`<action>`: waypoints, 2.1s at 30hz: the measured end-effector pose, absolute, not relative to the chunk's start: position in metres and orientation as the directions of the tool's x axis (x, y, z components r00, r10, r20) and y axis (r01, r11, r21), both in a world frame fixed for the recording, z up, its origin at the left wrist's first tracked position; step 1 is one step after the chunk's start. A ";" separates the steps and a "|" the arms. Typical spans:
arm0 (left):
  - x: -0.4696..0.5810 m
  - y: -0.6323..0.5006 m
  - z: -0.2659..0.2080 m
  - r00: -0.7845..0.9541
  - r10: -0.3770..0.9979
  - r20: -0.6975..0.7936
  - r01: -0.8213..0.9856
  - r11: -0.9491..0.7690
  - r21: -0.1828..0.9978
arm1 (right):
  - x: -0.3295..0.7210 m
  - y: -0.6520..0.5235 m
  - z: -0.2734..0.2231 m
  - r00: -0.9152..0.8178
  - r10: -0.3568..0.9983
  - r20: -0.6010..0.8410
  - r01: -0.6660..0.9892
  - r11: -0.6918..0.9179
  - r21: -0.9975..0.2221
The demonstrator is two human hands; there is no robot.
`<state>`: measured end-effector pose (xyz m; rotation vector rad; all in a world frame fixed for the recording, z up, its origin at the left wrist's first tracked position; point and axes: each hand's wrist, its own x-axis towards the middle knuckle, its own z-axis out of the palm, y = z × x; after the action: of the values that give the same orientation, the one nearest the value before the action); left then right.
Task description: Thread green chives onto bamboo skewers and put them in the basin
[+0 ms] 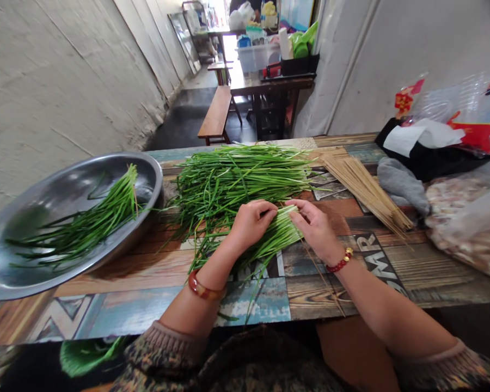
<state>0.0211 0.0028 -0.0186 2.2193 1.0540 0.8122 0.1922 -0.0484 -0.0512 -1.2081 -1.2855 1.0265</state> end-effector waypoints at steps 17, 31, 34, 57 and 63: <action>0.025 0.000 -0.019 0.440 0.880 0.178 0.446 -0.386 0.808 | 0.189 -0.045 -0.049 0.106 0.977 0.184 0.217 0.158 -0.963; 0.028 0.005 -0.010 0.508 0.805 0.305 0.554 -0.577 0.600 | 0.188 -0.038 -0.058 0.168 0.960 0.224 0.244 0.180 -0.953; 0.033 0.019 0.005 0.479 0.782 0.400 0.594 -0.624 0.509 | 0.189 -0.036 -0.058 0.188 0.955 0.229 0.234 0.183 -0.955; 0.068 0.060 0.031 0.545 0.738 0.398 0.603 -0.675 0.426 | 0.191 -0.038 -0.050 0.212 0.934 0.287 0.249 0.233 -0.940; 0.048 0.038 0.020 0.476 0.821 0.315 0.548 -0.557 0.624 | 0.191 -0.038 -0.051 0.203 0.923 0.328 0.237 0.278 -0.931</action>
<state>0.0481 0.0377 0.0204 2.2862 1.1384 0.8338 0.1912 -0.0385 -0.0513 -1.2215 -1.3031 0.6991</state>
